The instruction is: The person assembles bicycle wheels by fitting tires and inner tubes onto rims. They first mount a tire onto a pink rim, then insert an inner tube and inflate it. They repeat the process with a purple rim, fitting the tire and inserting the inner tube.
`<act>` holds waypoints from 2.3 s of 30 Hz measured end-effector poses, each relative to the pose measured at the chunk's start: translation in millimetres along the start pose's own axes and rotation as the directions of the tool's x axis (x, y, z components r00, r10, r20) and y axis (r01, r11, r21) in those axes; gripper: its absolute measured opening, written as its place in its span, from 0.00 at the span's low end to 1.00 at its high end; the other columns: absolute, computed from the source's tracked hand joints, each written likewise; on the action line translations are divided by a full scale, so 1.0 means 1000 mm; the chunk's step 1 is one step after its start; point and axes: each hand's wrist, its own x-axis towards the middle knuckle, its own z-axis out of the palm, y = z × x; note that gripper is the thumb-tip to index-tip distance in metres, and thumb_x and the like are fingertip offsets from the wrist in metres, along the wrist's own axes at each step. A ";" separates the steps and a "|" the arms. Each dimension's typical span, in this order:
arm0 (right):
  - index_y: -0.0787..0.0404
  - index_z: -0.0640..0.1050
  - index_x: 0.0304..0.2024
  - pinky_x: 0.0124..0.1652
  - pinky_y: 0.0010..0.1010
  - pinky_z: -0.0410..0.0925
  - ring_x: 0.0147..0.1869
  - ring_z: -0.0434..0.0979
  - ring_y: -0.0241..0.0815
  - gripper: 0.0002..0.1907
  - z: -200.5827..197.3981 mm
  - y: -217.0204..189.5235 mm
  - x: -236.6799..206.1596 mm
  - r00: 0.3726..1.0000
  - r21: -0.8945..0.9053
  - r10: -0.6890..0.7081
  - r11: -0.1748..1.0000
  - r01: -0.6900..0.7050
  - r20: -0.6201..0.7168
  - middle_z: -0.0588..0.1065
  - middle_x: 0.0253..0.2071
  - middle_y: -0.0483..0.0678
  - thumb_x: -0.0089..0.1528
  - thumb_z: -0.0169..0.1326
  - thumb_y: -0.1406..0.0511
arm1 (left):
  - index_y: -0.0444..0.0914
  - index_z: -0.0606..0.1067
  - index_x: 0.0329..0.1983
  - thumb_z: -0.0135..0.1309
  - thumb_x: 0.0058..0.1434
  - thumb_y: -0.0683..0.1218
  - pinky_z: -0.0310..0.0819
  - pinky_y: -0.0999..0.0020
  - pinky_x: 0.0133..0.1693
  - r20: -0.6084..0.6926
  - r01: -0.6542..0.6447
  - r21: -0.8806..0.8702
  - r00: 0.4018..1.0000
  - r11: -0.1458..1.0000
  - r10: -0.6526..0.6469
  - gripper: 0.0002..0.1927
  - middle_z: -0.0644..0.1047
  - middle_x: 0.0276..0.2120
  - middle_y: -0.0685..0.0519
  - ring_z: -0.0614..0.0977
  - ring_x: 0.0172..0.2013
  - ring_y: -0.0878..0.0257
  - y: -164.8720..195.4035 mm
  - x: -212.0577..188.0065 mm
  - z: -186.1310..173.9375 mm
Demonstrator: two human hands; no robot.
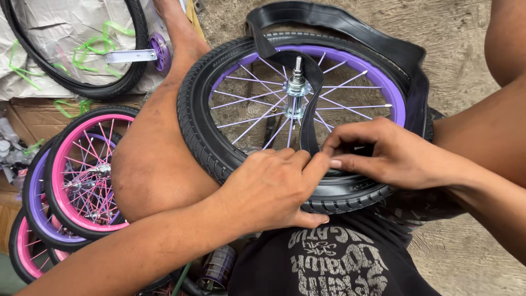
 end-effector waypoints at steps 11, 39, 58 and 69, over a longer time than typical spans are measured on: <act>0.63 0.79 0.43 0.45 0.34 0.72 0.48 0.78 0.47 0.14 0.016 -0.001 -0.015 0.954 -0.340 -0.295 0.904 0.259 -0.059 0.75 0.46 0.50 0.59 0.62 0.62 | 0.36 0.74 0.44 0.72 0.37 0.64 0.65 0.50 0.45 0.057 0.208 -0.103 0.977 0.973 -0.203 0.39 0.74 0.38 0.45 0.73 0.48 0.47 0.004 0.001 -0.005; 0.59 0.82 0.44 0.61 0.45 0.62 0.53 0.73 0.44 0.29 0.014 0.018 -0.016 0.982 -0.278 -0.089 0.951 0.133 0.165 0.76 0.41 0.44 0.47 0.74 0.51 | 0.35 0.78 0.44 0.71 0.41 0.51 0.62 0.55 0.50 0.354 0.350 -0.249 0.901 0.903 -0.251 0.28 0.76 0.44 0.48 0.73 0.50 0.53 0.007 0.020 -0.001; 0.63 0.70 0.53 0.47 0.42 0.71 0.54 0.76 0.56 0.50 -0.010 0.007 -0.033 0.997 -0.617 -0.069 0.786 0.041 -0.022 0.72 0.50 0.54 0.37 0.74 0.44 | 0.31 0.76 0.45 0.71 0.39 0.65 0.64 0.53 0.49 0.137 0.204 -0.042 0.971 0.978 -0.197 0.41 0.76 0.38 0.44 0.76 0.44 0.49 0.009 0.022 -0.006; 0.65 0.74 0.42 0.44 0.39 0.71 0.48 0.75 0.53 0.37 0.004 0.016 -0.039 0.981 -0.462 -0.144 0.884 0.069 -0.129 0.73 0.41 0.52 0.36 0.74 0.54 | 0.30 0.73 0.42 0.72 0.35 0.66 0.65 0.53 0.49 0.190 0.206 0.050 0.959 0.977 -0.211 0.43 0.76 0.38 0.44 0.78 0.44 0.51 0.026 0.053 0.016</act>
